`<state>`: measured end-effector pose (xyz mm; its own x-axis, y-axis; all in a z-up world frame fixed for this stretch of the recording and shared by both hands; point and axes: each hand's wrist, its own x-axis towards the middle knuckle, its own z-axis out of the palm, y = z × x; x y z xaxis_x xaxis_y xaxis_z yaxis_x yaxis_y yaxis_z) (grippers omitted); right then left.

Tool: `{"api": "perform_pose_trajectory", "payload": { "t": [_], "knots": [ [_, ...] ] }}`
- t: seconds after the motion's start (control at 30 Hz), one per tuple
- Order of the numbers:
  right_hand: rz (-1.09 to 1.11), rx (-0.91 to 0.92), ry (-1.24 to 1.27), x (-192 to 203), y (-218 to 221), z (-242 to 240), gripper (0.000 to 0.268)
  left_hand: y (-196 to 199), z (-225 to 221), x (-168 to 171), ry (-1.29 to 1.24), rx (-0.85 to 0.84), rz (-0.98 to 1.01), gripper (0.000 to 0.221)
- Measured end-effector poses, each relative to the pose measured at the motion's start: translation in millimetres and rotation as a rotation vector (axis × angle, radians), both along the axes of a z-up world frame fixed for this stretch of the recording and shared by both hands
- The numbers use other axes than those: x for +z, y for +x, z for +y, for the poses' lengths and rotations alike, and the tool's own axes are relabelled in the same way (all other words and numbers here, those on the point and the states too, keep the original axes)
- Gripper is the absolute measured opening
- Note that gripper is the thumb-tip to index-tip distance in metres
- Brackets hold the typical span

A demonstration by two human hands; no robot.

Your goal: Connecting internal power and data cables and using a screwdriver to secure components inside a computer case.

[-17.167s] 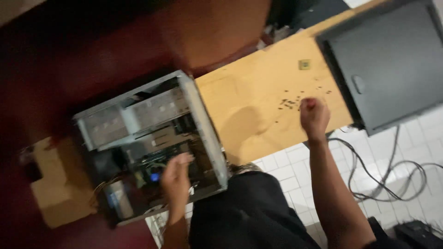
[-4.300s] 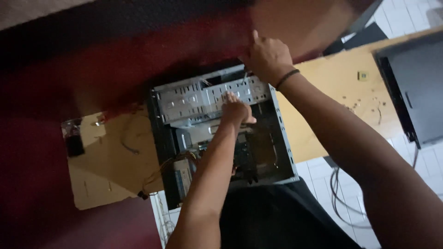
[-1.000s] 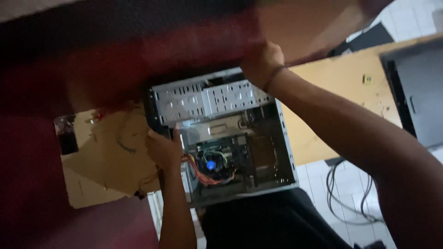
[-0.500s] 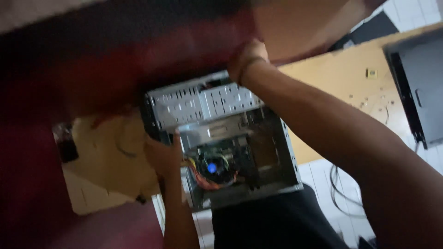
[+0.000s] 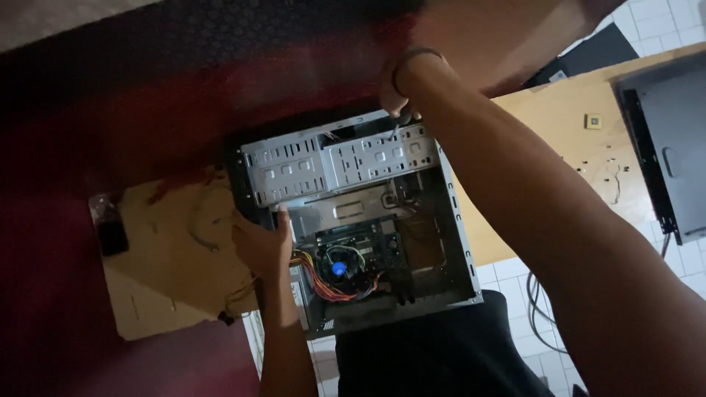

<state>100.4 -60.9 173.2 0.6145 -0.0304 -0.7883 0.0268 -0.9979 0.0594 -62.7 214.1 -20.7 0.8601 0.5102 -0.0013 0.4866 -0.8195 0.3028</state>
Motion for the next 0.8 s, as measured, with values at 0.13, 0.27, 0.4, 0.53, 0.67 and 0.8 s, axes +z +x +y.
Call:
{"api": "perform_pose_trajectory", "payload": {
  "t": [0.13, 0.27, 0.4, 0.53, 0.67, 0.8],
  "knots": [
    [-0.042, 0.043, -0.023, -11.5, -1.0, -1.2, 0.046, -6.7, 3.0, 3.1, -0.025, -0.048, 0.028, 0.090],
    [-0.086, 0.106, -0.052, -32.1, -4.2, -2.1, 0.043, -7.7, 9.2, -12.9, -0.006, -0.095, -0.095, 0.092],
    [-0.224, 0.219, 0.033, -54.6, -8.6, 14.0, 0.033, -6.6, 7.4, -7.0, -0.056, -0.060, -0.120, 0.088],
    [-0.158, 0.200, 0.027, -53.4, -4.9, 28.8, 0.035, -6.2, 7.3, 0.7, -0.100, -0.022, -0.070, 0.086],
    [-0.353, 0.188, 0.029, -67.0, -1.0, 33.7, 0.028, -7.7, 11.2, -14.6, -0.069, -0.039, -0.140, 0.081],
    [-0.520, -0.016, 0.156, -57.4, -11.4, 45.4, 0.032, -7.4, 2.3, 9.1, -0.162, 0.035, -0.145, 0.078]
  ]
}}
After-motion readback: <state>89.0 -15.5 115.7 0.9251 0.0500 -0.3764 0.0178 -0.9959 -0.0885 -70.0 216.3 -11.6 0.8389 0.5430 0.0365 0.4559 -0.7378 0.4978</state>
